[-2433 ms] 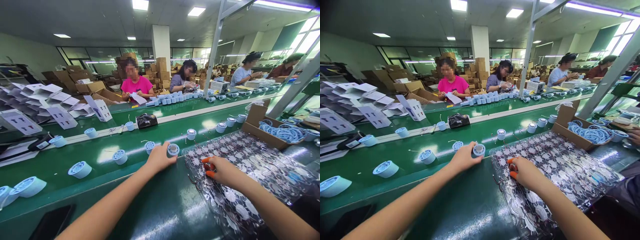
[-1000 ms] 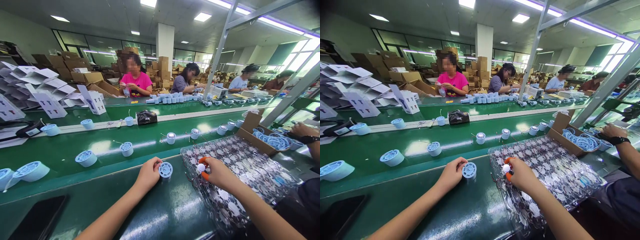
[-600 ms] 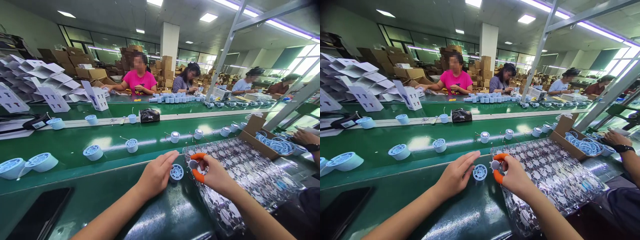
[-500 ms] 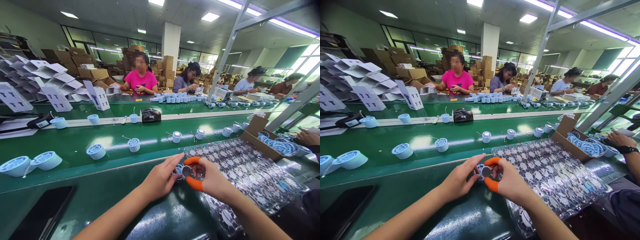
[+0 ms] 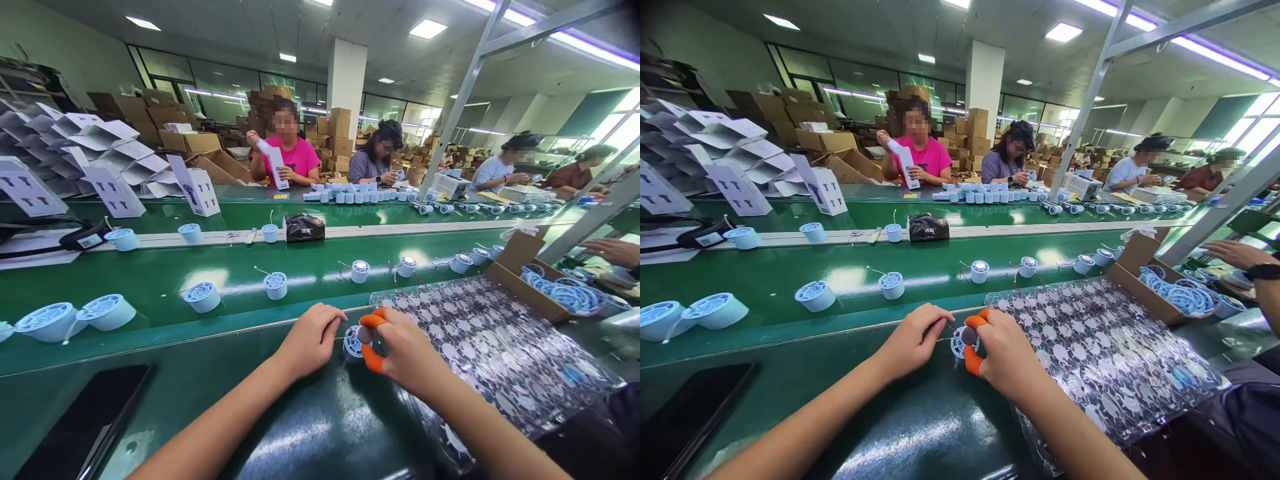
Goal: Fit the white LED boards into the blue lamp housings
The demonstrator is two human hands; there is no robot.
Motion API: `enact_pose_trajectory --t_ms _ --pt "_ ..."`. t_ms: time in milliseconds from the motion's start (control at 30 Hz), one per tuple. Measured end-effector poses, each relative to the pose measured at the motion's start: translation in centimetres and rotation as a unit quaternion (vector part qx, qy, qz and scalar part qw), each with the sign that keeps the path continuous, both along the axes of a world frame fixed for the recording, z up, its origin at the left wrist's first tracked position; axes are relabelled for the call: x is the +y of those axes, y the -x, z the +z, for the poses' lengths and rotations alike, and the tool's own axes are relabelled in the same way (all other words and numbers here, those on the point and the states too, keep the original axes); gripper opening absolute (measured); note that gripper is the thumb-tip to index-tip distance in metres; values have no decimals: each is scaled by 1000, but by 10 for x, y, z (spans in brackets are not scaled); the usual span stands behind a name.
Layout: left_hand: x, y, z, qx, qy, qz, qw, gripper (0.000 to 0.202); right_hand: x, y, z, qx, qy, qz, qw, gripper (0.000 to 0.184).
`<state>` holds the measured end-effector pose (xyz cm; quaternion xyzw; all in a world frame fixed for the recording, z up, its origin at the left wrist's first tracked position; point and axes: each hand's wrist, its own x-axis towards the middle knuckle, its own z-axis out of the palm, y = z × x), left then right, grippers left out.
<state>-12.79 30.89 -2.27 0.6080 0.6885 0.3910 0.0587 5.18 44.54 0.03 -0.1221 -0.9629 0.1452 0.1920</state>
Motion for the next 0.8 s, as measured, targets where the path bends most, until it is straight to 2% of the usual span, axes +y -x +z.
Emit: enact_pose_trajectory --t_ms 167,300,500,667,800 --pt "6 -8 -6 -21 93 43 995 24 8 6 5 -82 -16 23 996 30" --pt "10 -12 -14 -55 139 9 989 32 7 10 6 -91 -5 13 996 25" --pt "12 -18 -23 -21 126 7 992 34 -1 6 4 -66 70 23 995 22" --pt "10 -19 -30 -14 115 5 993 31 -2 6 -13 -4 135 -23 991 16" --pt "9 -20 -35 1 106 13 994 28 -5 8 -24 4 144 -45 989 18"
